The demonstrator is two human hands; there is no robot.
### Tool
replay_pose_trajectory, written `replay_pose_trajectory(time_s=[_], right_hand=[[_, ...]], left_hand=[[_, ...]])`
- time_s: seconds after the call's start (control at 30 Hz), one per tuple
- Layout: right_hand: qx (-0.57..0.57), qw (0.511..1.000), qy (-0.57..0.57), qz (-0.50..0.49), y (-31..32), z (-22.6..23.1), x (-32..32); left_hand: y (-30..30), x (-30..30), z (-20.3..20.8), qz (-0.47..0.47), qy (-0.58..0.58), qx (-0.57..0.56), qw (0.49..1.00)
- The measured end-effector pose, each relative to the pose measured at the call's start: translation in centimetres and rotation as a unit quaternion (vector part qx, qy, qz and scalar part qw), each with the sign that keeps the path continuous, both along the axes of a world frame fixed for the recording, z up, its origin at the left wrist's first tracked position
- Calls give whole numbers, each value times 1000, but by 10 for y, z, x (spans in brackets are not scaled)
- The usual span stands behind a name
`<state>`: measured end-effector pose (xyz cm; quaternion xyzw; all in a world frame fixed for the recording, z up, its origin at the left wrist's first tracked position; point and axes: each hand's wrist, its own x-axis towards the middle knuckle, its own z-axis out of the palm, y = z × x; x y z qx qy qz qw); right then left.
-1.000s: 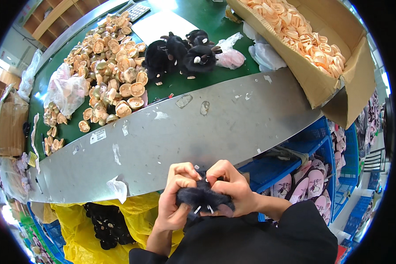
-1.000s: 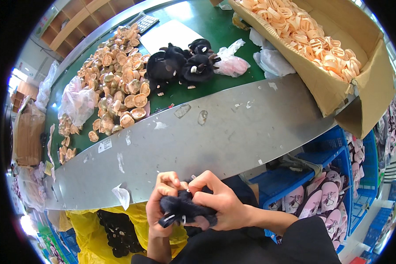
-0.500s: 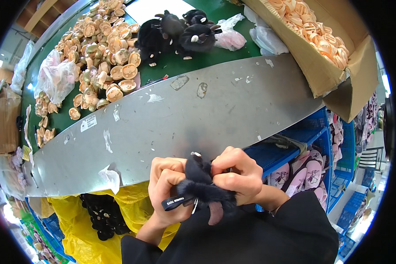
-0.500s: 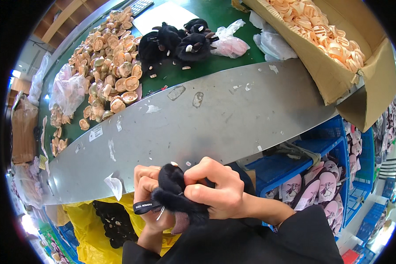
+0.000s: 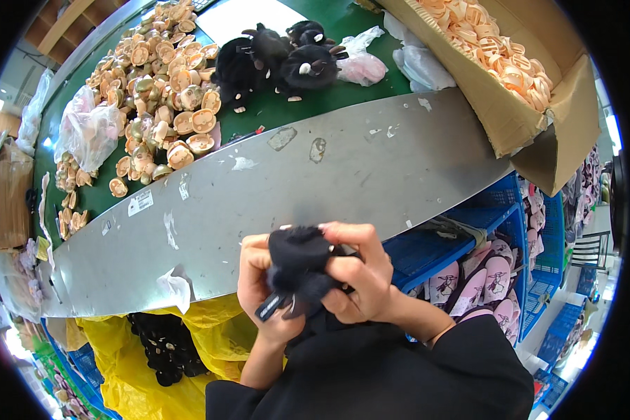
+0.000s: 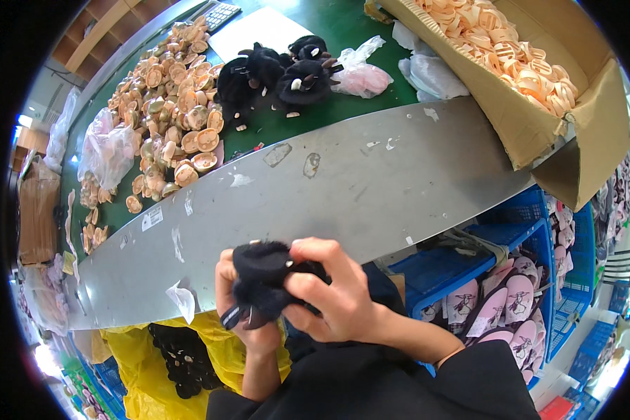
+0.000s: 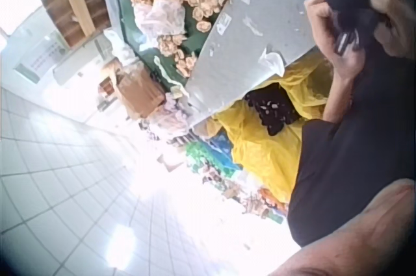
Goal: The person repeatedly picks up small black plush hair accessories and beige plastic hair clips, then presses the clips onto the plush items. Completed units are placed into a yellow bag beneath the table. The process is repeated for multiple items in a consistent sequence.
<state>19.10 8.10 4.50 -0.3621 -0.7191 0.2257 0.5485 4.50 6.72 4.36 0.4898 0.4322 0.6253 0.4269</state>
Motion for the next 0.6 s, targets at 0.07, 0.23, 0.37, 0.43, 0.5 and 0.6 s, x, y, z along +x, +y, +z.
replay_pose_trajectory(time_s=[0.07,0.23,0.37,0.43,0.5,0.6], right_hand=[[-17,998,-60,-9,3,5,13],[33,984,-153,80,20,19,22],[64,983,-104,140,20,15,16],[31,990,-36,132,15,10,8],[-47,992,4,120,5,8,4],[-110,988,21,108,-1,1,0]], left_hand=[[-2,-4,9,-67,-158,-55,984],[3,-30,24,-106,249,0,963],[3,-30,8,-26,266,188,945],[-4,-26,9,31,254,216,942],[-8,-24,3,68,267,253,927],[-6,-21,1,101,288,270,913]])
